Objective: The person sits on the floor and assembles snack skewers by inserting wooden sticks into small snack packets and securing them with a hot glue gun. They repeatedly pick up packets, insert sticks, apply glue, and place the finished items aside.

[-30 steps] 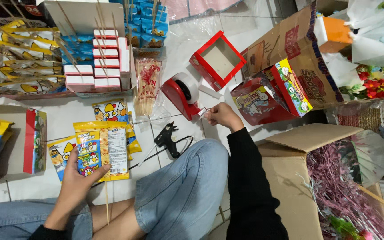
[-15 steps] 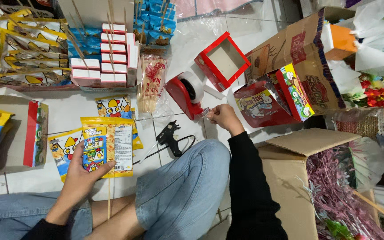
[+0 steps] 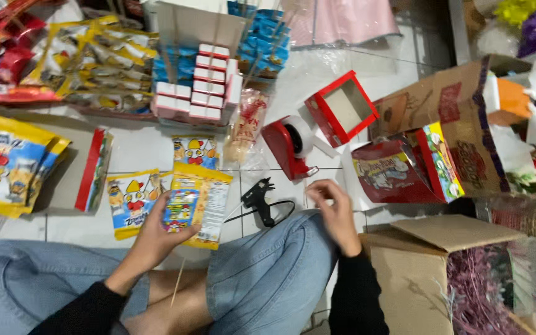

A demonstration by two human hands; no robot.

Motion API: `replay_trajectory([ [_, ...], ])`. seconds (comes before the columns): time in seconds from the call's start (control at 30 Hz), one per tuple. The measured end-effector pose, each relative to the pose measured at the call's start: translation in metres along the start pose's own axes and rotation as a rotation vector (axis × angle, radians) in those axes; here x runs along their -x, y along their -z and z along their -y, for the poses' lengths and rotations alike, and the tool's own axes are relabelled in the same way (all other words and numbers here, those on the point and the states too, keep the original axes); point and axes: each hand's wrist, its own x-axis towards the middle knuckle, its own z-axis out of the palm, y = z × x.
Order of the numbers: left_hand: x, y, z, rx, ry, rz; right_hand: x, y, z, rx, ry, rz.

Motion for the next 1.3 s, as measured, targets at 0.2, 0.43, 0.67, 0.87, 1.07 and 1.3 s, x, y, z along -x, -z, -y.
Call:
replay_trajectory([
  [0.2, 0.019, -0.006, -0.004, -0.022, 0.019, 0.080, 0.009, -0.085, 0.092, -0.009, 0.356, 0.337],
  [0.43, 0.026, 0.001, -0.017, -0.167, -0.003, 0.151, 0.004, -0.120, 0.109, 0.116, 0.422, 0.428],
  [0.67, 0.026, 0.003, 0.001, 0.013, -0.069, 0.162, 0.010, -0.133, 0.111, 0.207, 0.337, 0.348],
  [0.87, 0.021, 0.004, 0.010, 0.004, -0.121, 0.167, 0.007, -0.134, 0.122, 0.334, 0.253, 0.316],
  [1.07, 0.022, 0.004, 0.004, 0.013, -0.113, 0.185, 0.003, -0.137, 0.074, -0.023, 0.069, 0.284],
  [1.3, 0.027, 0.001, 0.004, -0.069, -0.081, 0.200, 0.002, -0.124, 0.063, -0.046, 0.166, 0.038],
])
